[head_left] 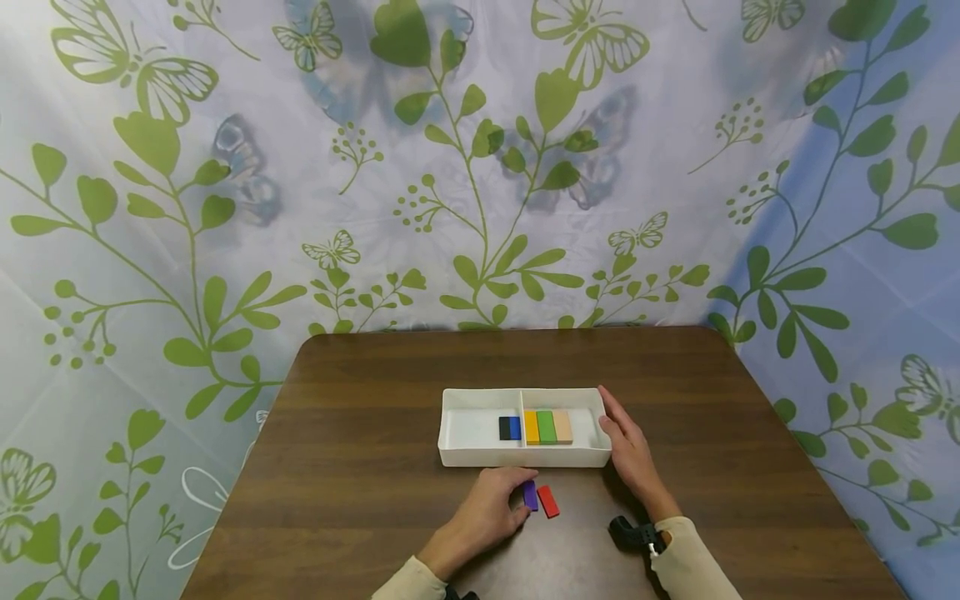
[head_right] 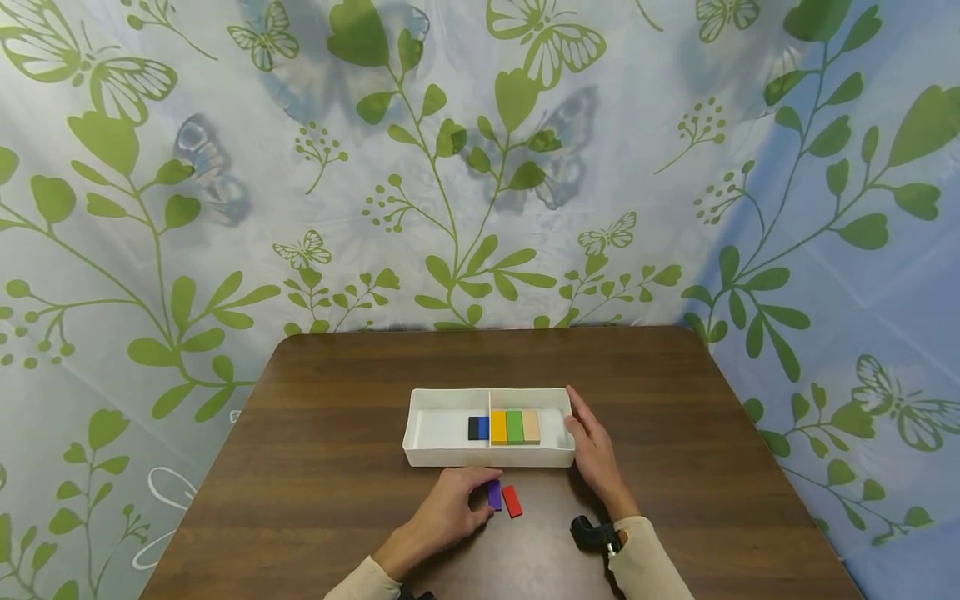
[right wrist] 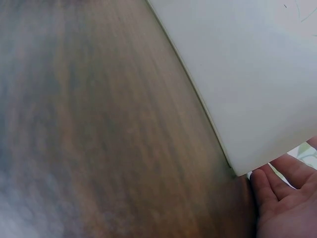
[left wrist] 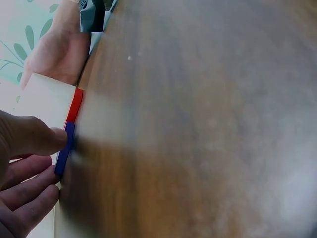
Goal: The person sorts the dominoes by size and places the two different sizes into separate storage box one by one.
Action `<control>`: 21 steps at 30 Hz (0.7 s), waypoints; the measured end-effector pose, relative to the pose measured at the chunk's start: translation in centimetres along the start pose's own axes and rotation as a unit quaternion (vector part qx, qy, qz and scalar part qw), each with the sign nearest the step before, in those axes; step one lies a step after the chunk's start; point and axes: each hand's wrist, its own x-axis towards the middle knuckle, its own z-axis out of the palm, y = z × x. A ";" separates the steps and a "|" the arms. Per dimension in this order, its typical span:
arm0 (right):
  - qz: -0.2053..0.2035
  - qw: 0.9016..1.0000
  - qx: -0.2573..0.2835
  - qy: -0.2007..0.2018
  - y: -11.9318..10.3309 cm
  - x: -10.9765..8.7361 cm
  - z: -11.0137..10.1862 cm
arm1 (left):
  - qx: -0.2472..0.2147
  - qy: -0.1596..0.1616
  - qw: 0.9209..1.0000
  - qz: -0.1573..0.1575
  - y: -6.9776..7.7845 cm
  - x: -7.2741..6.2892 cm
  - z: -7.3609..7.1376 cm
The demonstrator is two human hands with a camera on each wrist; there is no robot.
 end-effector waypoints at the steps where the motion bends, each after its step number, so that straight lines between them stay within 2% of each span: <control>1: -0.001 1.000 0.001 0.000 0.0 0.0 0.0 | 0.000 0.003 1.000 0.001 0.0 0.0 0.0; 13: 0.001 1.000 0.002 0.002 0.0 0.0 0.1 | -0.015 0.003 1.000 0.013 -0.1 -0.3 -0.7; 17: 0.000 1.000 0.006 0.002 -0.1 -0.1 0.0 | -0.021 0.006 0.999 0.028 0.0 -0.2 -1.7; 21: -0.011 1.000 0.005 0.004 -0.1 -0.1 0.0 | -0.027 0.001 0.999 0.037 0.3 0.2 -3.3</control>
